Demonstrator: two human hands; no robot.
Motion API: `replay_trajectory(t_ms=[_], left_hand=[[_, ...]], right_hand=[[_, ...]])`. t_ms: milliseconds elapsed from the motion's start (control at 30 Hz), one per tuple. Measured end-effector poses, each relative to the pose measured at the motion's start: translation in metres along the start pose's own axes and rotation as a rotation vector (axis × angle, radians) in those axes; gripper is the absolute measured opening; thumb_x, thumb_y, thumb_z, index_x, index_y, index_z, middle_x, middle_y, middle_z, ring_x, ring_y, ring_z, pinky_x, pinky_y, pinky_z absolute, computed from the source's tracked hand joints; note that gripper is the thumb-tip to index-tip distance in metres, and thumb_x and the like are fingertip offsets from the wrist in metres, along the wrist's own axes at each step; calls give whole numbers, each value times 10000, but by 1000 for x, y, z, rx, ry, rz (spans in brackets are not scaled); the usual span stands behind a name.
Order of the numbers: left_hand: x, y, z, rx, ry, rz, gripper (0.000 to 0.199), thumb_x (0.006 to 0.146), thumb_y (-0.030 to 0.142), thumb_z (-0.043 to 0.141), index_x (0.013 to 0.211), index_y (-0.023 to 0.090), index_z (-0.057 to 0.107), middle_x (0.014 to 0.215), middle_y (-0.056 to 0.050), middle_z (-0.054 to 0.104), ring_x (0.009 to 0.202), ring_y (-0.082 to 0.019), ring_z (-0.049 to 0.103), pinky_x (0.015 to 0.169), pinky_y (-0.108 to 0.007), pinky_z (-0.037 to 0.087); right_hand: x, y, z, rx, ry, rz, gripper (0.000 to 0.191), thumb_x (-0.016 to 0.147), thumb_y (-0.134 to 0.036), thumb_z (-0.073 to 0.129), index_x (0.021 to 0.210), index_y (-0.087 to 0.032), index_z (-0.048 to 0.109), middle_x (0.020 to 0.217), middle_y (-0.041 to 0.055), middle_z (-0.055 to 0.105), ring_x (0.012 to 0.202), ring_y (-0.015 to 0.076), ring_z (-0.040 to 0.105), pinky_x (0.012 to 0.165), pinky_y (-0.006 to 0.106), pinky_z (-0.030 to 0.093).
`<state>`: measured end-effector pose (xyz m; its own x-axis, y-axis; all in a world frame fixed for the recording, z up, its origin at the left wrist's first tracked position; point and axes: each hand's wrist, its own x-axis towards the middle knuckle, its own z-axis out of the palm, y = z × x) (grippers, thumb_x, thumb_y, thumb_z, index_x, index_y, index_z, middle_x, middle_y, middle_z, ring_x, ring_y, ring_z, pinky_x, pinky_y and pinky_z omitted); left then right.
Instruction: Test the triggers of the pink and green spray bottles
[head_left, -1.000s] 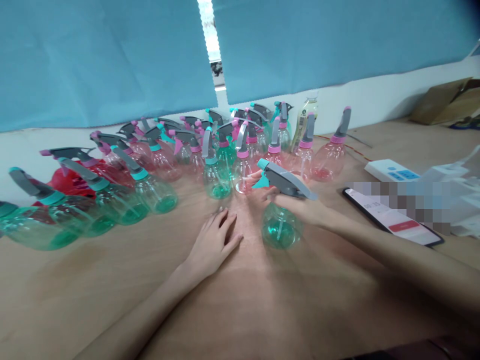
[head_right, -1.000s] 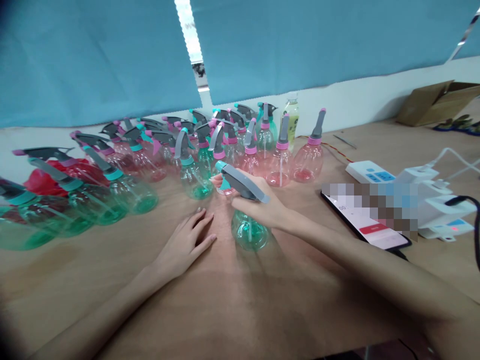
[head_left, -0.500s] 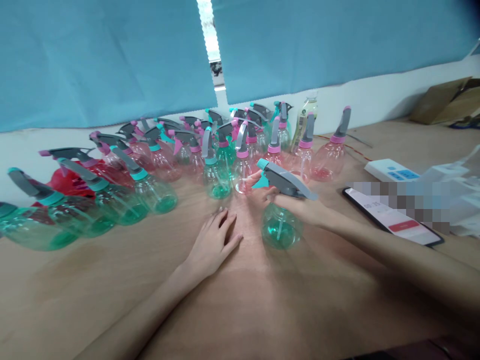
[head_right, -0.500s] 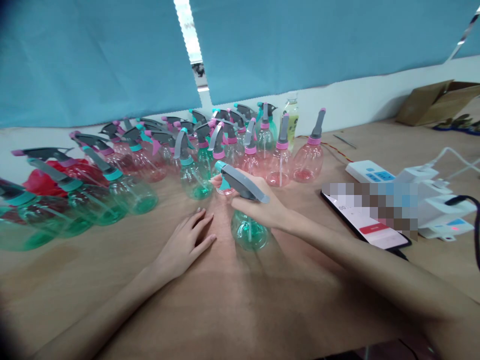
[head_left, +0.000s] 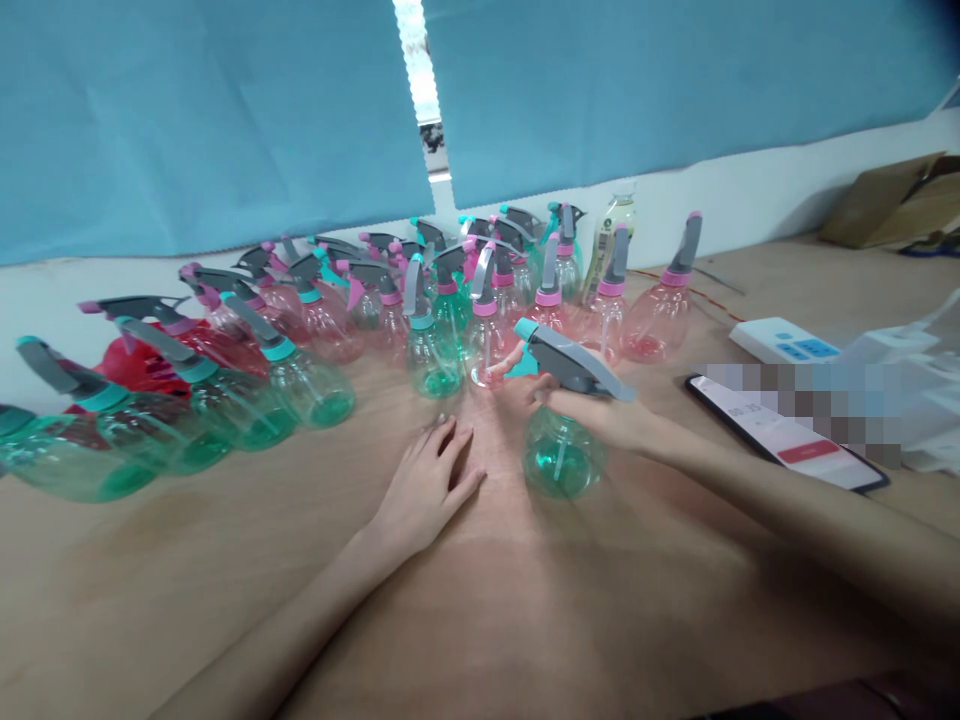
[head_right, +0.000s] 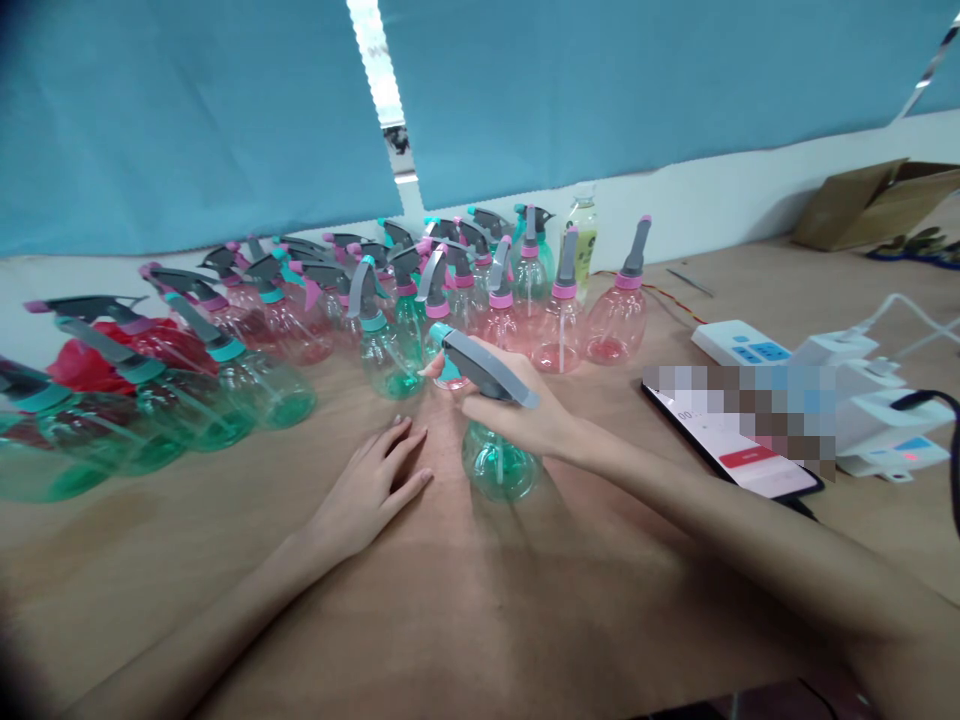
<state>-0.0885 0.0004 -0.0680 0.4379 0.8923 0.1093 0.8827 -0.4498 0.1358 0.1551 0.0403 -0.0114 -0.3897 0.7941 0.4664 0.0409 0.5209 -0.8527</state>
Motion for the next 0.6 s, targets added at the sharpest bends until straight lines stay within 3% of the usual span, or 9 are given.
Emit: replay_trajectory(t_ms=[200, 400, 600], left_hand=[[0, 1, -1, 1, -13, -5, 535, 975, 479, 442, 1393, 149, 496, 1487, -183, 449, 1378, -357, 414, 1102, -547, 381], [0, 1, -2, 8, -10, -2, 526, 978, 479, 434, 1389, 157, 500, 1487, -178, 452, 1376, -351, 418, 1103, -538, 382], [-1, 0, -1, 3, -6, -3, 544, 979, 495, 424, 1395, 152, 491, 1489, -173, 453, 1383, -347, 410, 1110, -531, 376]], right_hand=[[3, -3, 1, 66, -21, -22, 207, 723, -135, 536, 900, -226, 595, 899, 2, 633, 636, 124, 554, 630, 298, 448], [3, -6, 3, 191, -16, -39, 165, 716, -116, 526, 847, -213, 549, 861, 5, 602, 765, 148, 593, 660, 290, 452], [3, -3, 2, 179, -23, -57, 148, 713, -116, 538, 825, -212, 549, 835, -5, 591, 744, 141, 568, 652, 287, 443]])
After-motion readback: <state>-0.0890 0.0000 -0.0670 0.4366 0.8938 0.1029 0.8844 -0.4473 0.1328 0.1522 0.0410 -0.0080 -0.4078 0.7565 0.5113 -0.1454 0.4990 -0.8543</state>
